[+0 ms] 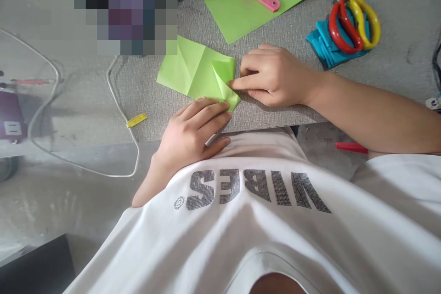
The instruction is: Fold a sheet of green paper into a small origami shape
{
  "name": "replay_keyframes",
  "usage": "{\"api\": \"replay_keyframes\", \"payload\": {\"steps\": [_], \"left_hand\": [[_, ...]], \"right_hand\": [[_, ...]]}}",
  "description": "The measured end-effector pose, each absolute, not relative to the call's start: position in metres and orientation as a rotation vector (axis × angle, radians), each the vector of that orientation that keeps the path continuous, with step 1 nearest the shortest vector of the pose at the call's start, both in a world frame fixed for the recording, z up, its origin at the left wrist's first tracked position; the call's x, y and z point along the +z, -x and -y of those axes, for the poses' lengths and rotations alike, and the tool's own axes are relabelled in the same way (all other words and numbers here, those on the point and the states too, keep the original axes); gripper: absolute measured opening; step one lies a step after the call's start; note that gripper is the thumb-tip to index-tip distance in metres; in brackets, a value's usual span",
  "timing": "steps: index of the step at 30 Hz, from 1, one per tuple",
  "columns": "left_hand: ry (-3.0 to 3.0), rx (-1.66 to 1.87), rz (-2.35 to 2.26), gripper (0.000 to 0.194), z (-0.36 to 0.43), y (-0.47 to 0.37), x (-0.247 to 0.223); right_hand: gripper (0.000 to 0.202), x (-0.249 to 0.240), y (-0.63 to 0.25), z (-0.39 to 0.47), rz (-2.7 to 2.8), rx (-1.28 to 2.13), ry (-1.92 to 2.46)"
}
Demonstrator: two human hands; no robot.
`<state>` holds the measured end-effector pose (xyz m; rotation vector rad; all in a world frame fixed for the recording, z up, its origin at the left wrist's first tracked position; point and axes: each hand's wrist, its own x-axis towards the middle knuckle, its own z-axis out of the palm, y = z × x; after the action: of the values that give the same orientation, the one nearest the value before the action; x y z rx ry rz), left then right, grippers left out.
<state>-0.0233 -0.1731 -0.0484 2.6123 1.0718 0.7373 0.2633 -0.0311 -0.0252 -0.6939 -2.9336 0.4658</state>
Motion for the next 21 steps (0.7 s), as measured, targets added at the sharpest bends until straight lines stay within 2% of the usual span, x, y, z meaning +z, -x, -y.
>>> {"api": "replay_keyframes", "payload": {"steps": [2, 7, 14, 21], "left_hand": [[-2.592, 0.736, -1.071, 0.041, 0.173, 0.024, -0.048], [-2.552, 0.701, -1.097, 0.040, 0.174, 0.024, -0.049], [-2.563, 0.723, -1.077, 0.042, 0.173, 0.024, -0.049], [-2.566, 0.701, -1.098, 0.043, 0.173, 0.024, -0.050]], "right_hand": [[0.073, -0.029, -0.266, 0.028, 2.962, 0.378, 0.618], [0.053, -0.030, -0.272, 0.027, 3.003, 0.255, 0.445], [0.060, -0.027, -0.268, 0.031, 2.958, -0.011, 0.401], [0.058, -0.044, -0.271, 0.014, 2.854, 0.130, 0.190]]}}
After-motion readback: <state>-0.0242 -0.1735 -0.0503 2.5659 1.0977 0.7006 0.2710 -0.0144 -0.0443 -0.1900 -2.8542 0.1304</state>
